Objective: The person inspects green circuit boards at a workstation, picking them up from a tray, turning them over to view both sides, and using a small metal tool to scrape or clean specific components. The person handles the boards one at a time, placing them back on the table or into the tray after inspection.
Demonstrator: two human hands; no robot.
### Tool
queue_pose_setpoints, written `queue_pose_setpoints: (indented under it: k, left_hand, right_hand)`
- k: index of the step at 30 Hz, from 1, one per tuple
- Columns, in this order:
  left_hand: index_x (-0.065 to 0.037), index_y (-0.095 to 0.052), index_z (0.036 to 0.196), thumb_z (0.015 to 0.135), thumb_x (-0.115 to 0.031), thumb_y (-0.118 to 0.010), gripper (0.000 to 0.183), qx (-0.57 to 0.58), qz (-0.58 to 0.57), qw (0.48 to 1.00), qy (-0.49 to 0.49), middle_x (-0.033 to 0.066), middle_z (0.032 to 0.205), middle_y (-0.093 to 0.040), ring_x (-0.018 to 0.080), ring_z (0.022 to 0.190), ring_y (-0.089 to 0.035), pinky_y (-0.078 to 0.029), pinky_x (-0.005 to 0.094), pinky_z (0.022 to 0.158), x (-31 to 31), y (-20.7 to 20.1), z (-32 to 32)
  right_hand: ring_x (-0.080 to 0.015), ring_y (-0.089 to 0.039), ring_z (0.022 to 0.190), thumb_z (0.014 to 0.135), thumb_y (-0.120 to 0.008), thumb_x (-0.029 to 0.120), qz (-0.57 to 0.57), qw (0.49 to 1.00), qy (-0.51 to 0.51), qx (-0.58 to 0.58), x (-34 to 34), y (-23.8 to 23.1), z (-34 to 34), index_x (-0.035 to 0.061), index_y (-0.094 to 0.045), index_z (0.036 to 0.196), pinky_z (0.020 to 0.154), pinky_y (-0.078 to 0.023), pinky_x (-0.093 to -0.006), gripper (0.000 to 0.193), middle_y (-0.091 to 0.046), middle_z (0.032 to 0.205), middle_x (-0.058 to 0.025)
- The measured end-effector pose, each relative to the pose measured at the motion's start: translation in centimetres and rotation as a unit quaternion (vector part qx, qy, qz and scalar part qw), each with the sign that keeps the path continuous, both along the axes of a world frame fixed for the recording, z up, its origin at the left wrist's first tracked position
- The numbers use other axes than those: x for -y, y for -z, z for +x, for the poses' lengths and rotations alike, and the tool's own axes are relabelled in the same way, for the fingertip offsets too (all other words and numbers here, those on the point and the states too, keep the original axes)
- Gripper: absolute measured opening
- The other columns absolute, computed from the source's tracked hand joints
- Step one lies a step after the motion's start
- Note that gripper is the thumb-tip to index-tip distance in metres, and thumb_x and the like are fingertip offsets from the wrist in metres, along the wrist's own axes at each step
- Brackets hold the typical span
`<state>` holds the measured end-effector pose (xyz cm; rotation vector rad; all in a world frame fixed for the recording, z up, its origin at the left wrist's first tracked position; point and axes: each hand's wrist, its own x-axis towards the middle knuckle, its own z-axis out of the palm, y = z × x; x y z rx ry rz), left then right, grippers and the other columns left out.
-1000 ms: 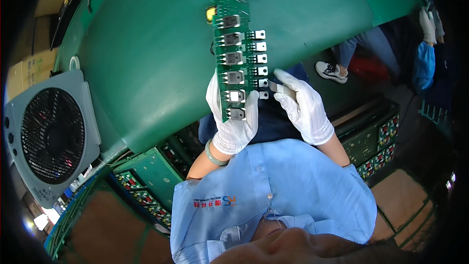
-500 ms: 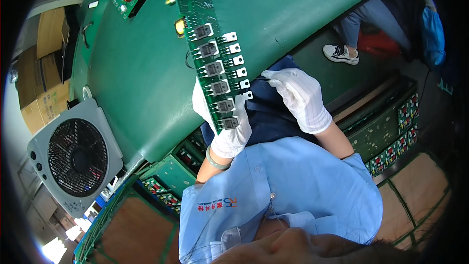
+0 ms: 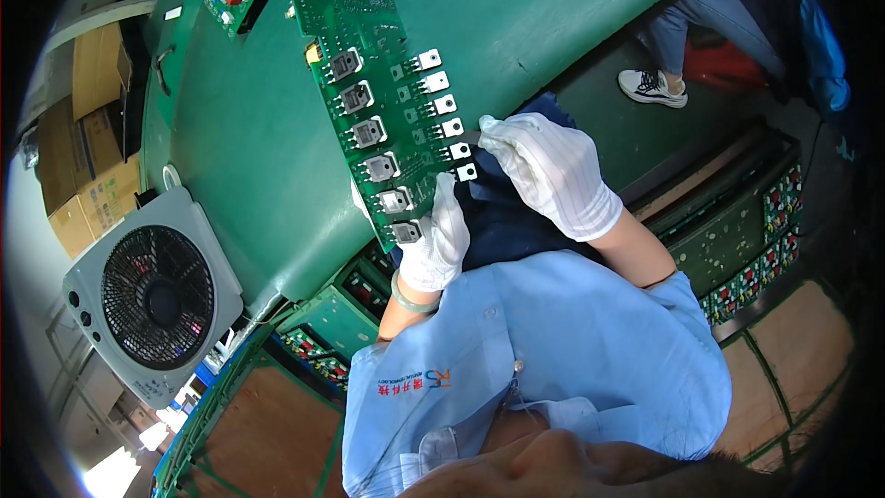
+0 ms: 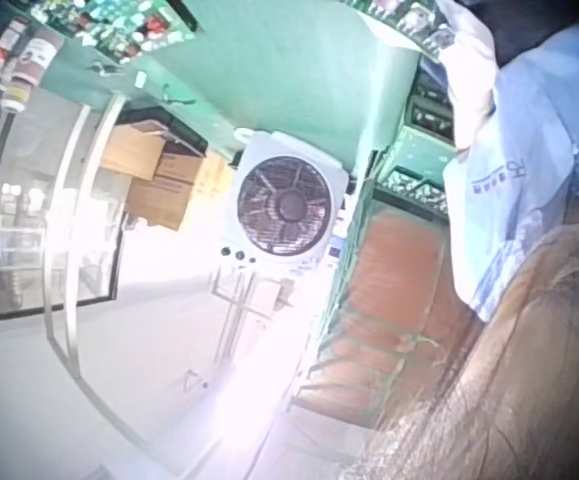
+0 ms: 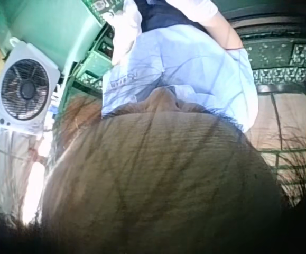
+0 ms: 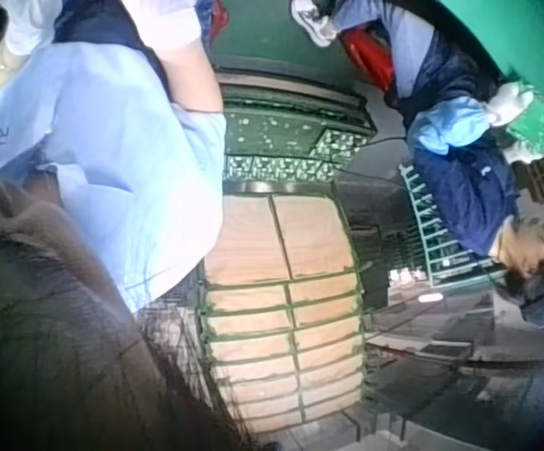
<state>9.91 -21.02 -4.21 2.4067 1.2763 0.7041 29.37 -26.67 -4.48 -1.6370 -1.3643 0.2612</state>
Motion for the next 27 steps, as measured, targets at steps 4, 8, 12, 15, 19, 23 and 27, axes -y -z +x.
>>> queue_pose_setpoints:
  k: [4, 8, 12, 15, 19, 23, 27]
  left_hand:
    - [0.000, -0.069, 0.109, 0.092, -0.002, -0.073, 0.018, -0.242, 0.252, 0.926, 0.146, 0.0067, 0.099, -0.071, 0.0171, 0.085, -0.064, -0.053, 0.0363, 0.077, -0.2, -0.7, -0.5]
    - [0.001, -0.069, 0.116, 0.090, 0.001, -0.072, 0.026, -0.129, 0.166, 0.969, 0.129, 0.0113, 0.103, -0.070, 0.0221, 0.087, -0.066, -0.053, 0.0378, 0.075, -0.2, -0.9, -0.4]
    - [0.001, -0.068, 0.123, 0.086, 0.009, -0.068, 0.037, -0.096, 0.204, 0.962, 0.152, 0.0162, 0.109, -0.068, 0.0306, 0.092, -0.068, -0.055, 0.0413, 0.078, -0.4, -1.2, -0.5]
    - [0.000, -0.068, 0.126, 0.083, 0.012, -0.067, 0.045, -0.086, 0.200, 0.963, 0.157, 0.0203, 0.114, -0.066, 0.0364, 0.097, -0.069, -0.056, 0.0451, 0.081, -0.5, -1.3, -0.5]
    - [0.001, -0.068, 0.127, 0.082, 0.013, -0.066, 0.047, -0.139, 0.214, 0.950, 0.178, 0.0234, 0.120, -0.062, 0.0385, 0.100, -0.069, -0.057, 0.0466, 0.081, -0.6, -1.2, -0.6]
    - [0.001, -0.069, 0.127, 0.082, 0.014, -0.066, 0.046, -0.082, 0.200, 0.964, 0.156, 0.0236, 0.121, -0.060, 0.0385, 0.100, -0.069, -0.058, 0.0458, 0.080, -0.5, -0.9, -0.6]
    - [0.002, -0.069, 0.125, 0.082, 0.013, -0.066, 0.045, -0.087, 0.213, 0.960, 0.158, 0.0236, 0.121, -0.060, 0.0384, 0.099, -0.069, -0.058, 0.0460, 0.080, -0.4, -0.8, -0.5]
  right_hand:
    - [-0.0277, -0.073, 0.079, 0.088, -0.074, 0.005, -0.016, 1.000, -0.016, 0.019, 0.2, -0.4, 0.1, 0.0034, -0.072, 0.100, 0.064, -0.058, -0.0354, 0.013, -0.076, 0.096, -0.0100]
    - [-0.0270, -0.073, 0.080, 0.087, -0.074, 0.003, -0.014, 0.999, -0.021, 0.021, 0.1, -0.5, 0.2, 0.0023, -0.072, 0.100, 0.064, -0.059, -0.0346, 0.014, -0.077, 0.098, -0.0093]
    - [-0.0262, -0.073, 0.080, 0.084, -0.074, 0.001, -0.009, 0.999, -0.021, 0.042, -0.1, -0.6, 0.1, 0.0023, -0.073, 0.099, 0.064, -0.058, -0.0344, 0.015, -0.077, 0.099, -0.0082]
    - [-0.0255, -0.074, 0.081, 0.082, -0.075, 0.001, -0.020, 0.998, -0.025, 0.051, 0.0, -0.8, 0.1, 0.0028, -0.074, 0.099, 0.063, -0.058, -0.0341, 0.017, -0.077, 0.101, -0.0075]
    - [-0.0250, -0.074, 0.081, 0.081, -0.076, 0.000, -0.010, 0.997, -0.025, 0.073, -0.1, -0.9, 0.3, 0.0031, -0.074, 0.099, 0.062, -0.057, -0.0331, 0.018, -0.077, 0.102, -0.0067]
    - [-0.0245, -0.074, 0.080, 0.082, -0.075, 0.000, -0.002, 0.997, -0.037, 0.072, -0.1, -1.1, 0.4, 0.0030, -0.074, 0.099, 0.060, -0.057, -0.0325, 0.017, -0.078, 0.102, -0.0066]
    - [-0.0243, -0.073, 0.079, 0.083, -0.073, 0.000, -0.030, 0.996, -0.039, 0.074, -0.1, -1.2, 0.4, 0.0030, -0.074, 0.099, 0.060, -0.056, -0.0326, 0.016, -0.078, 0.101, -0.0064]
